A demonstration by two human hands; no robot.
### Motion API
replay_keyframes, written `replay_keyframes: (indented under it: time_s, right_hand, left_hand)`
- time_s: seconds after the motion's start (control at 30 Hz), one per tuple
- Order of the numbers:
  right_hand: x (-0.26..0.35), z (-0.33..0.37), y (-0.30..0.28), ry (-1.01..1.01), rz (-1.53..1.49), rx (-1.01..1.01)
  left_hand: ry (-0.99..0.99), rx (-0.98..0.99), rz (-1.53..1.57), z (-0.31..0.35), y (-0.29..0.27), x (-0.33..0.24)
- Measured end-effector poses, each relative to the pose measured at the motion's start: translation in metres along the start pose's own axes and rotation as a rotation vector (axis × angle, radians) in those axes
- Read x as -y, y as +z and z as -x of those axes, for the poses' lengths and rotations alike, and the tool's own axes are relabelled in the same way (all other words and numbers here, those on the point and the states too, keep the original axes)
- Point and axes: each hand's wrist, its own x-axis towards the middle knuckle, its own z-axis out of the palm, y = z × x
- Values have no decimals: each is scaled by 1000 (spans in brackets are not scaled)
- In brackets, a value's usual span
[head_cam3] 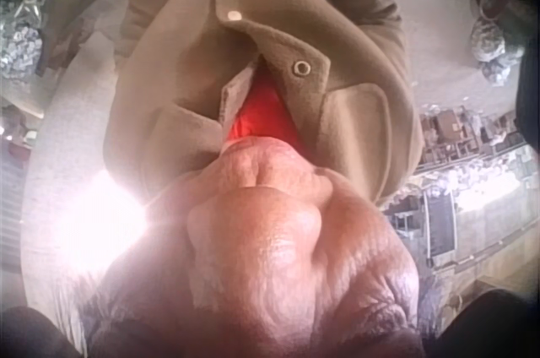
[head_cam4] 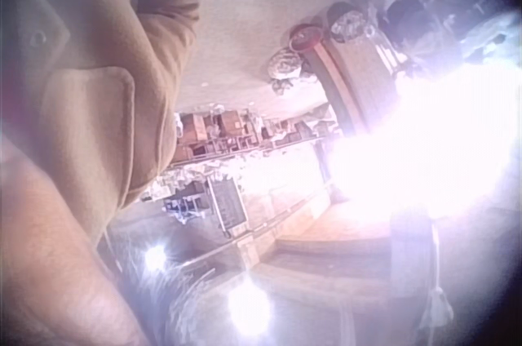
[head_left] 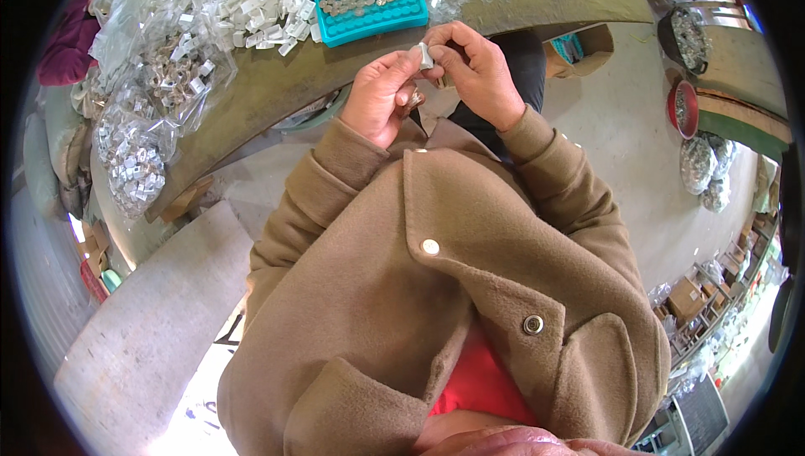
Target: The person repeatedly picks small white plastic tags and metal key rings from a table, attaches the rings to the tags, and places the assembled units into a blue tray. The person occasionally uses a red light to inspect the tags during assembly.
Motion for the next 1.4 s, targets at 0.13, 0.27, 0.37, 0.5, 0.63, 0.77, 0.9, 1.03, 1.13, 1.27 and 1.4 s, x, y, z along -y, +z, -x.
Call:
replay_keyframes:
  time_s: [0.13,0.27,0.37,0.5,0.63,0.77,0.9,1.03,1.13,1.27,1.4]
  right_hand:
    - [9,-1,-3,47,1,52]
    - [14,-11,-7,69,-12,75]
    - [16,-15,-9,13,111,125]
    - [20,-20,-5,-113,245,112]
    - [30,-28,-5,-249,415,159]
    - [40,-51,-22,-353,386,310]
    - [40,-103,-57,-94,124,205]
    - [28,-146,-76,-106,609,-270]
    - [17,-167,-73,-161,898,-352]
    - [7,-182,-62,-145,1070,-396]
    - [7,-178,-66,-102,902,-398]
  left_hand:
    - [-10,-30,-28,2,-2,-5]
    - [-52,-55,15,4,-1,-14]
    - [-54,-59,13,4,-1,-17]
    - [-74,-58,43,1,-4,-18]
    - [40,-119,-134,-1,-4,-18]
    - [181,-148,-317,-3,0,-23]
    - [128,11,-136,-2,-3,-40]
    - [115,54,22,-3,-4,-45]
    - [93,4,-101,-6,-3,-43]
    - [108,25,-74,-12,-2,-40]
    - [96,32,94,-9,-4,-40]
